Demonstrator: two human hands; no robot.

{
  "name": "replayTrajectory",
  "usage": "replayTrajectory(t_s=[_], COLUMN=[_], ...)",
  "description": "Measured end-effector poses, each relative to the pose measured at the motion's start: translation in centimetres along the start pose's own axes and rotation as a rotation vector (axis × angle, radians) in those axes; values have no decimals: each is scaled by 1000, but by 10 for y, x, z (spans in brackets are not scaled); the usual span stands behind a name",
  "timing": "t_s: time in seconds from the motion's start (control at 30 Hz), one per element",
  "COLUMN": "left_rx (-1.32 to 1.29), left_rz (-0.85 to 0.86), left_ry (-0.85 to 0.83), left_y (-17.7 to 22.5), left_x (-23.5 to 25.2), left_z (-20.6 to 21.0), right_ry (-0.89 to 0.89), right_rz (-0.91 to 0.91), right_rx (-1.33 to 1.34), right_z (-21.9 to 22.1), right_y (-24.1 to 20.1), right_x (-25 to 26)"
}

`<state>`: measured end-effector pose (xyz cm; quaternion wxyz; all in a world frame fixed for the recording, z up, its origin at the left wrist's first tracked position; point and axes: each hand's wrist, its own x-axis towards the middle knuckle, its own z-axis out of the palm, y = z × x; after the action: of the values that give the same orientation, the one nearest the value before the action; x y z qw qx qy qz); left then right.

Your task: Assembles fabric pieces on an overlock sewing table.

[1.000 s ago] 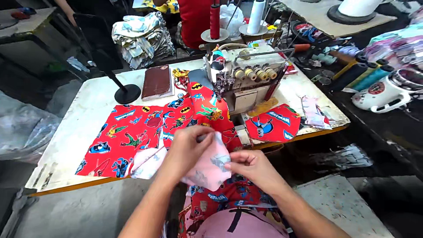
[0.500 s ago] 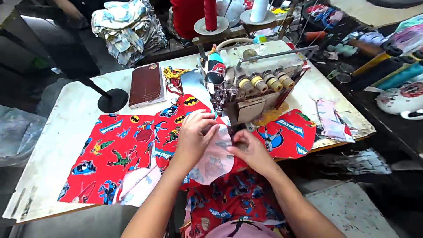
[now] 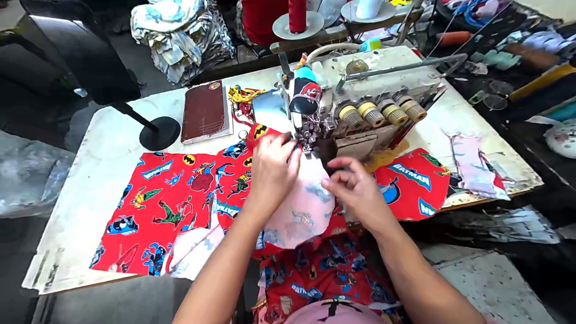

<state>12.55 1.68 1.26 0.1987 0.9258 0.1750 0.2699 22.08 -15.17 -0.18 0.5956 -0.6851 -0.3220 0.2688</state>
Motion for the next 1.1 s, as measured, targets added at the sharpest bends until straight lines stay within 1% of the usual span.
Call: replayTrajectory(t_s=[0.07,0.13,0.17,0.2,0.27,0.3,0.33,0.4,0.43,0.47,0.5,0.53,0.57,0.6,0.63,0.7,0.73,0.77,0.8,0.83,0.9,0.93,0.97,1.03,1.07,1.1], left_rx=[-26,-52,-46,-24,52,66,46,-169,-324,-449,-488,-438,-326,-183,-49,100,103,61,-20,-109,-282,-362,-437,-589,-636,-653], left_rz=[-56,-115,-124,-110,-101,-144,-231,-470,-552,-558,-503,-394,-261,-132,-30,91,141,196,257,283,224,139,12,-241,-289,-269], left_ry=[-61,-60,-19,58,225,258,259,285,363,458,544,616,654,643,582,373,285,225,170,87,-28,-36,-28,-42,-62,-89], left_y=[-4,-8,-9,-9,-7,-4,-3,-2,-1,-2,-6,-14,-26,-41,-56,-74,-75,-69,-61,-51,-33,-29,-26,-21,-18,-12], left_x=[19,30,24,9,-48,-90,-134,-202,-219,-224,-221,-215,-206,-192,-175,-140,-126,-116,-113,-116,-124,-124,-120,-105,-98,-91], left_z=[-5,-11,-14,-19,-31,-33,-27,-9,-9,-17,-33,-51,-72,-93,-112,-138,-142,-137,-121,-95,-38,-20,-15,-34,-49,-63], right_ry=[48,63,48,8,-148,-232,-299,-334,-334,-325,-315,-302,-292,-273,-246,-176,-139,-111,-94,-88,-94,-99,-103,-103,-101,-103], right_rz=[18,41,58,82,143,170,183,199,217,229,241,251,257,251,245,259,274,285,293,296,287,285,283,292,302,304], right_rx=[-7,26,38,42,8,-36,-80,-78,-32,26,89,150,213,274,326,421,458,481,484,483,480,473,467,462,464,460], right_z=[2,2,0,-3,-13,-18,-22,-26,-28,-27,-25,-19,-9,6,23,55,66,73,75,74,67,63,59,51,47,44], right_y=[-6,-4,-1,2,8,13,20,28,24,14,5,-2,-5,-5,-1,9,12,14,15,16,16,16,18,28,35,43], right_x=[9,11,7,2,-8,-13,-18,-31,-41,-49,-58,-68,-75,-79,-81,-81,-80,-79,-78,-80,-86,-88,-89,-88,-86,-84])
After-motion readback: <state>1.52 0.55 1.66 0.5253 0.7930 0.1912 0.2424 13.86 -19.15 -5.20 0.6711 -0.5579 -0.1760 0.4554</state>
